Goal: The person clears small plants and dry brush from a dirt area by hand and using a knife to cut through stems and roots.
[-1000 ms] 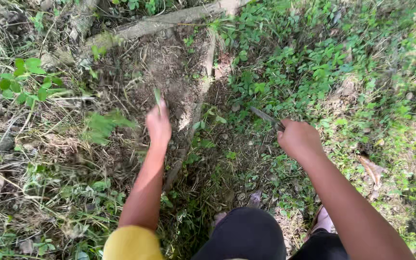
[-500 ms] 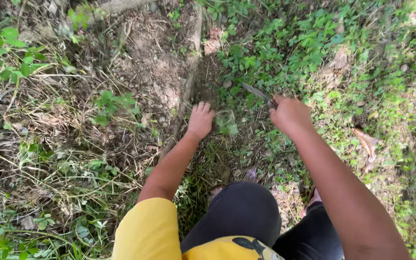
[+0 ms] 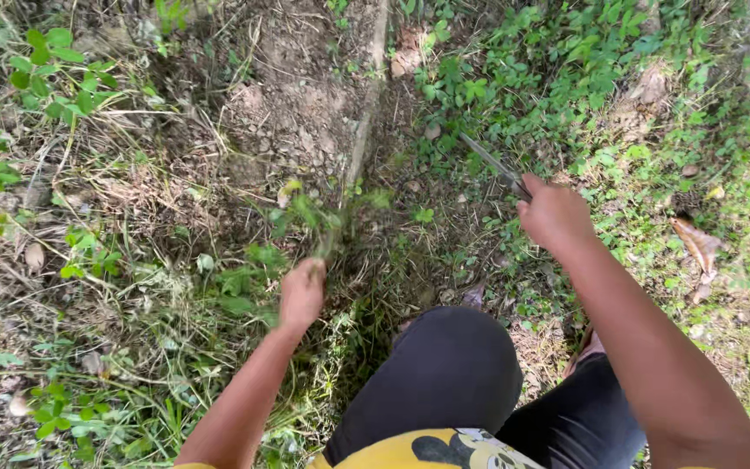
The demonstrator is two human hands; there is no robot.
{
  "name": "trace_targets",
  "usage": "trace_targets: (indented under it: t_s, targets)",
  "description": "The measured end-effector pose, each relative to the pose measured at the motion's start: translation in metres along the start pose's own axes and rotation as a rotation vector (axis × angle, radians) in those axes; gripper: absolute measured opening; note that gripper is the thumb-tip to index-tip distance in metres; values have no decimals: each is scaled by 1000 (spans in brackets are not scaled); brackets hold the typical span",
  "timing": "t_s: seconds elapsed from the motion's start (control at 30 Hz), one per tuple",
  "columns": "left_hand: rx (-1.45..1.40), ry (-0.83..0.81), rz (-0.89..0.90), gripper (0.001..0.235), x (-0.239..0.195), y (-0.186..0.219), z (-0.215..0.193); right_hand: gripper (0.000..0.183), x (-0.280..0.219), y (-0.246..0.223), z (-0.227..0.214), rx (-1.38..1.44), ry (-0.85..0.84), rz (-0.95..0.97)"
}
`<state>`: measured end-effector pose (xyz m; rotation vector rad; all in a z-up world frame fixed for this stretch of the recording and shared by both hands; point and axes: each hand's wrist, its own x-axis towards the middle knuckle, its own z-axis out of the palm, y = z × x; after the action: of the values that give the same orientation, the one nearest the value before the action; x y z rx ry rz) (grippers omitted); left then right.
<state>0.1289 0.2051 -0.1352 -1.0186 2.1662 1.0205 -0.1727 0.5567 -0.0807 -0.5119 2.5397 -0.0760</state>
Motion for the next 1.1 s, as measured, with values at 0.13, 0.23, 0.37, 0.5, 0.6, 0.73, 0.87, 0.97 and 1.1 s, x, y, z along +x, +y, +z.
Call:
trace_targets:
  t_s: [0.13,0.23,0.37,0.5,0.6,0.73,0.87,0.97,1.1]
  targets:
    - [-263,448,165,49,26,10,-30,53,4,26,19,163,-211,241]
    - [150,603,266,53,30,0,-42,38,-44,36,63,526,-240,413]
    - [488,79,-99,51,43,12,-20,28,-92,40,124,1011,24,142]
    - [315,224,-11,34,39,8,-13,29,-131,-8,202,1013,-46,52]
    - [225,242,-124,37,27,-5,-3,32,-149,5,211,926,-49,-89]
    - [212,207,-234,40,34,-2,-4,39,-150,19,195,767,-30,-320]
    - [169,158,-291,44,31,1,-2,21,-152,17,199,1493,-78,-92]
    - [76,201,-259,45,34,3,-9,26,-140,7,199,1074,-238,-177]
    - [179,167,-276,43,23,-4,-1,27,-116,28,151,905,-318,242]
